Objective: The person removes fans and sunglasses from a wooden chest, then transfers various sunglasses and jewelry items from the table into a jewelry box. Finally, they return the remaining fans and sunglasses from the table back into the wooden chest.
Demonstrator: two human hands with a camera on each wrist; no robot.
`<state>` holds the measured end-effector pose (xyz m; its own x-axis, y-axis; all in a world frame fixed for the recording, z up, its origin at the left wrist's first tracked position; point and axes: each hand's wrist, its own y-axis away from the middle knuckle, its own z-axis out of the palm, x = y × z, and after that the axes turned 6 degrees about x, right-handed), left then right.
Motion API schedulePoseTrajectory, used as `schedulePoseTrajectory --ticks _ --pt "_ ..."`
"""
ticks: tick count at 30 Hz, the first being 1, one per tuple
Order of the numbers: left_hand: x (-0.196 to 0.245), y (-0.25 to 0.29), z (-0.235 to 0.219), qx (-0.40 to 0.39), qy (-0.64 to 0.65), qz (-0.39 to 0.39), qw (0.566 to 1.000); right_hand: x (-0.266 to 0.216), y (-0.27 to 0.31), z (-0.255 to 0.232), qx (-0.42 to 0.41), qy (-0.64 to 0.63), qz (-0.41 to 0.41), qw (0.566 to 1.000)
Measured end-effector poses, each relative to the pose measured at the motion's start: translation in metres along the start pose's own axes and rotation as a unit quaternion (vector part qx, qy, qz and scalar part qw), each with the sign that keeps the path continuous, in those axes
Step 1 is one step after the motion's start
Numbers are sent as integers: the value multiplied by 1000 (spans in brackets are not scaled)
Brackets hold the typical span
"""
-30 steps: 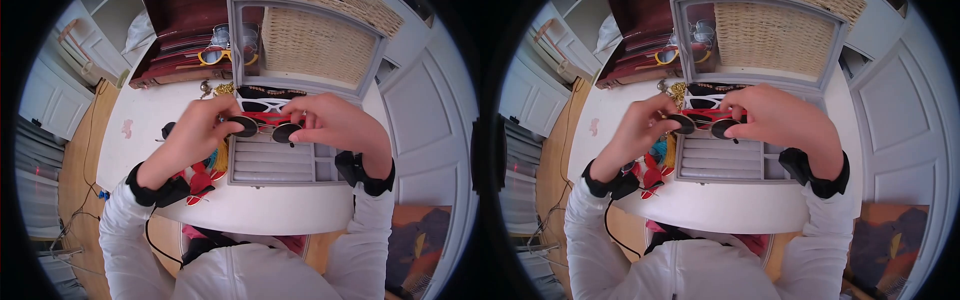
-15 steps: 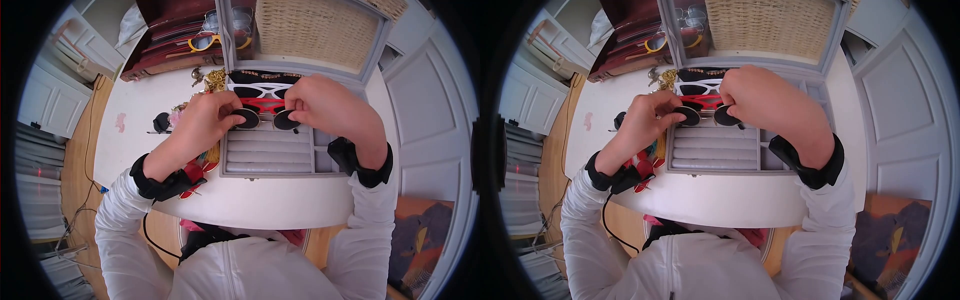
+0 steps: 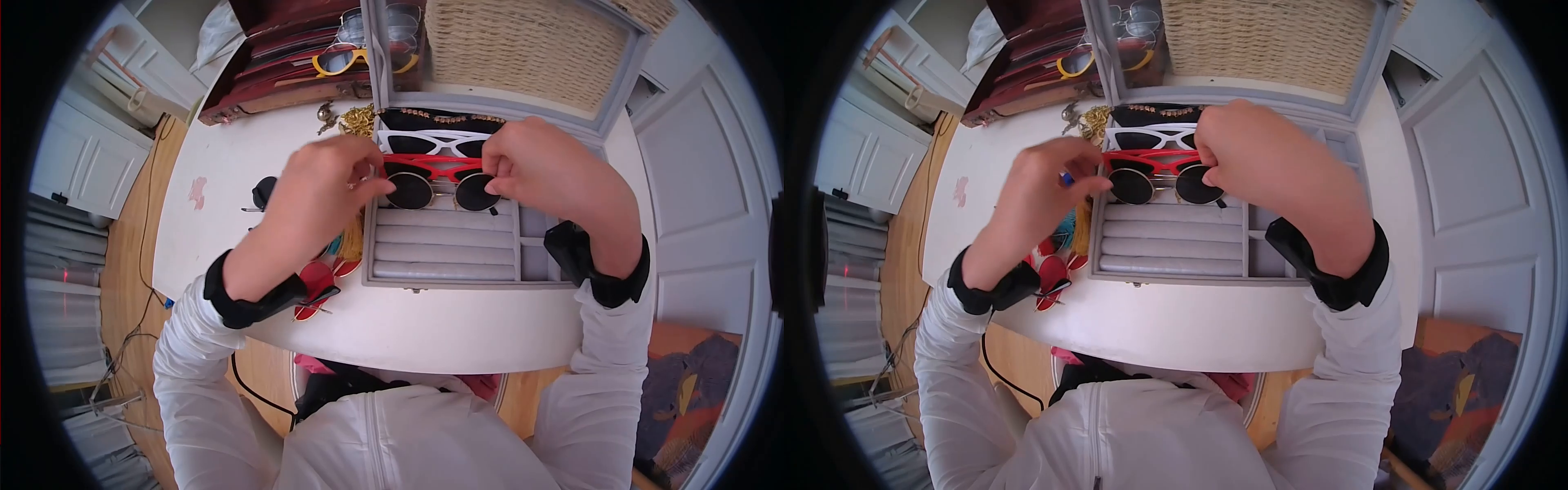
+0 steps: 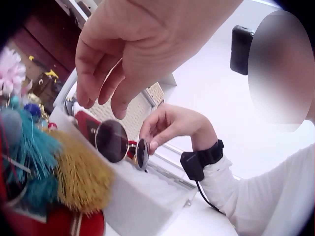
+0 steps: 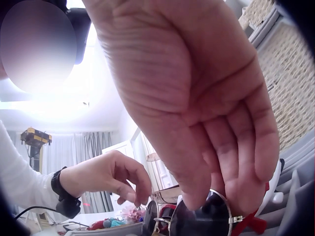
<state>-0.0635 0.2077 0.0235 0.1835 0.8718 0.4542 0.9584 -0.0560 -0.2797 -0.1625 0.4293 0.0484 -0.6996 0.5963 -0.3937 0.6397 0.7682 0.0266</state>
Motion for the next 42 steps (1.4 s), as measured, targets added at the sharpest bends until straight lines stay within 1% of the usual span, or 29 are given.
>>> schedulePoseTrajectory --ticks 2,3,5,6,8,9,10,11,12,14,15,16,18,19,20,21,24,26,28,30,32,34,35,36,37,38,39,41,42 --pt "-6 -3 -14 86 19 24 996 0 2 -1 21 20 -23 999" --pt "-9 -5 -28 71 26 -3 997 0 2 -1 19 16 -34 999" --pt "-19 -7 -54 85 -8 3 996 0 1 -1 20 -7 14 1000" --pt "-30 -6 -66 92 -20 7 996 -2 1 -1 19 -12 2 1000" --pt "-52 1 -83 69 -72 -20 995 -6 0 -4 0 15 39 999" --pt "-62 5 -88 26 -97 -63 993 -9 -1 -6 -11 22 68 997" --pt "-74 9 -90 -17 -121 -105 987 -10 0 -6 -10 19 62 998" --pt "-92 15 -88 -34 -118 -122 985 -9 1 -6 -2 32 71 997" --pt "-100 21 -85 -33 -120 -122 985 -10 2 -6 6 47 83 995" --pt "-108 30 -79 -92 -81 -52 991 -12 3 -11 17 39 80 996" --pt "-106 33 -75 -118 -86 -69 987 -12 7 -14 26 31 81 996" --pt "-101 36 -70 -128 -76 -44 988 -12 10 -16 27 36 93 995" --pt "-105 39 -58 -145 -73 -56 985 -13 13 -22 69 -30 85 994" --pt "-102 40 -56 -135 -82 -56 986 -11 15 -24 71 -23 95 993" --pt "-103 41 -56 -133 -77 -48 987 -8 16 -26 86 -18 76 993" --pt "-106 42 -58 -120 -92 -23 988 -7 17 -28 99 -14 54 993" --pt "-98 44 -73 -45 -112 18 992 -7 20 -35 109 -19 72 991" --pt "-83 43 -92 -2 -121 -15 993 -5 22 -37 117 -32 58 991" --pt "-69 45 -109 16 -146 -4 989 -6 20 -37 123 -49 35 991" --pt "-54 45 -119 68 -114 -39 990 -10 19 -36 119 -53 43 990" --pt "-41 44 -121 69 -121 -27 990 -18 16 -33 117 -78 37 989" --pt "-18 38 -112 24 -13 -5 1000 -29 15 -23 113 -96 42 988" --pt "-9 32 -104 -2 27 1 1000 -35 12 -11 210 -131 -58 967" --pt "0 27 -94 -36 80 -16 996 -41 12 -4 301 -160 -157 927" --pt "9 20 -86 -74 108 -18 991 -47 13 -3 299 -153 -151 930" --pt "16 13 -79 -110 136 -21 984 -52 13 -3 288 -96 -189 934" --pt "22 6 -73 -109 142 -19 984 -54 14 -4 276 -41 -229 932" --pt "32 -5 -63 -185 209 -25 960 -49 18 -4 248 -14 -238 939" --pt "33 -9 -57 -184 212 -25 959 -47 20 -5 224 8 -248 943"
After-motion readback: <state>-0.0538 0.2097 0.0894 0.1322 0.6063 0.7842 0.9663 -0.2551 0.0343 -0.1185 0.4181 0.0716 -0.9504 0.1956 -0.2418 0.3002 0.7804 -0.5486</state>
